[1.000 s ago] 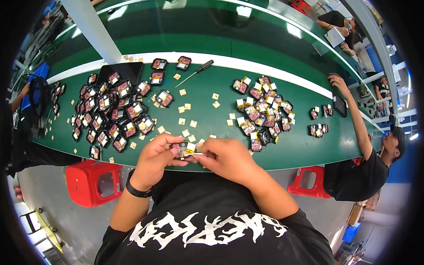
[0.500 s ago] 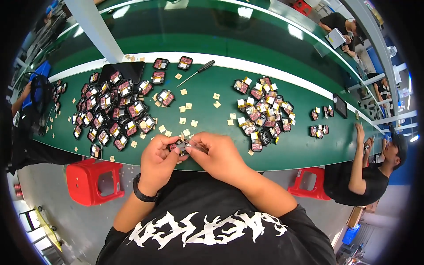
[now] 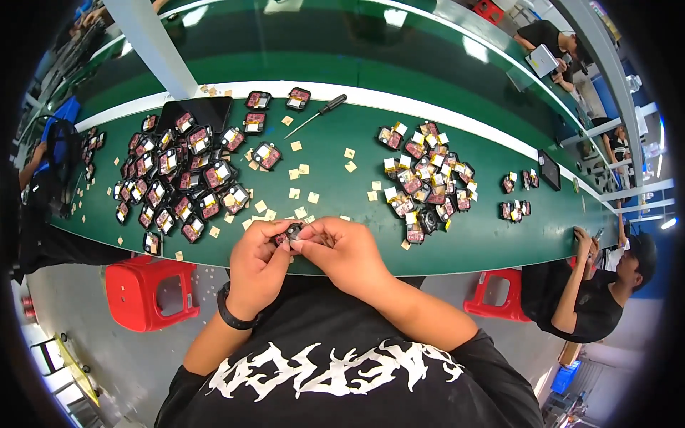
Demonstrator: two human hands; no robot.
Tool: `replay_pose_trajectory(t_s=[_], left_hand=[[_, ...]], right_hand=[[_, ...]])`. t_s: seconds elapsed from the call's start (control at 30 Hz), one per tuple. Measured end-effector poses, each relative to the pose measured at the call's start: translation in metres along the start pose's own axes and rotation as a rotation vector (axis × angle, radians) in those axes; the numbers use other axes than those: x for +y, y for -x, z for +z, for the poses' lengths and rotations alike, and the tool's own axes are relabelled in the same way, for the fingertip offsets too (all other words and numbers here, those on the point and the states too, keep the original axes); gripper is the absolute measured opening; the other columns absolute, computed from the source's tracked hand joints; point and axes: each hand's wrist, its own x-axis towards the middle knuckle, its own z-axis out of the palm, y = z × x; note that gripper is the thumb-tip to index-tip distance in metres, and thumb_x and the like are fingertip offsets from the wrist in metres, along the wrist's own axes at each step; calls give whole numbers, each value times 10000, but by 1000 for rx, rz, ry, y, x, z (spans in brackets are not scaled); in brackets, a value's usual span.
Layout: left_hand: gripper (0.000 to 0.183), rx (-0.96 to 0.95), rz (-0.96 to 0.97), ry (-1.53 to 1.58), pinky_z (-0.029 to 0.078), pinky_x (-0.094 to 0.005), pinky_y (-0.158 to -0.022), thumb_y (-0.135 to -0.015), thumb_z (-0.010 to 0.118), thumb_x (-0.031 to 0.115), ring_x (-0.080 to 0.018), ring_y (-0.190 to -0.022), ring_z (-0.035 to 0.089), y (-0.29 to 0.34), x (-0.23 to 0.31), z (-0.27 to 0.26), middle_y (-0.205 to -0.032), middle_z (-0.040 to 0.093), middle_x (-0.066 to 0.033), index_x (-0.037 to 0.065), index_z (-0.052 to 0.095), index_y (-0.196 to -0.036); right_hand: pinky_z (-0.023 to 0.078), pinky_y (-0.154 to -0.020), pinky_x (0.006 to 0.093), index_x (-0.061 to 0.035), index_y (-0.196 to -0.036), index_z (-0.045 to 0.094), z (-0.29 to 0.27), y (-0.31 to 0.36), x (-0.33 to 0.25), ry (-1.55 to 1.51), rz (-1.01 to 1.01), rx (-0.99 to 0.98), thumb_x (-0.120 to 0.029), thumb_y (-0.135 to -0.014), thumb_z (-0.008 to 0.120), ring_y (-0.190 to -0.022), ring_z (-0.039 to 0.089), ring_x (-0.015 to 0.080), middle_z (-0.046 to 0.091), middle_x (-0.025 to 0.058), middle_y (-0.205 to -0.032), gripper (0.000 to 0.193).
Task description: The recorder is assembling small electronic components, specifically attaching small square pads to larger battery or circuit units using tweezers.
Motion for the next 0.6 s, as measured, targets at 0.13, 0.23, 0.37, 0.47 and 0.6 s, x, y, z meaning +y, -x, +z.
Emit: replay_pose_trajectory(t_s=[0.13,0.23,0.37,0.47,0.6], left_hand=[[253,-59,68,-117,569,-266,-751,-988,555,-91,-151,-945,718,-1,0,-1,-1219,682,-162,-34,573,-1233],[263,-57,132,-135,582,-293,-794,-989,547,-93,-184,-967,719,-1,2,0,-1274,668,-182,-34,561,-1245],[276,-67,118,-140,593,-307,-865,-993,530,-102,-202,-1008,718,-1,2,-2,-1300,656,-193,-40,544,-1261],[287,-80,3,-41,604,-316,-916,-1001,515,-104,-205,-1051,710,-4,11,-4,-1315,634,-188,-45,541,-1280],[293,-145,-73,44,597,-376,-995,-1042,494,-68,-218,-1215,643,-5,11,-11,-1354,603,-148,-20,506,-1331]], right_hand=[[516,-692,206,57,-1039,731,1,-1,-11,-78,136,35,-59,-968,738,-789,651,57,762,68,-937,136],[524,-720,214,63,-1035,737,4,-1,-16,-75,203,66,-63,-976,725,-817,664,69,766,85,-955,140],[567,-838,240,79,-1041,738,0,-4,-12,5,118,-5,-55,-993,693,-901,718,104,778,111,-985,149],[559,-719,229,55,-1003,739,2,-8,-20,109,125,14,-96,-976,735,-785,686,78,770,78,-907,153],[497,-566,231,13,-890,700,-4,-18,-5,226,157,95,-134,-919,817,-668,608,46,710,16,-779,191]])
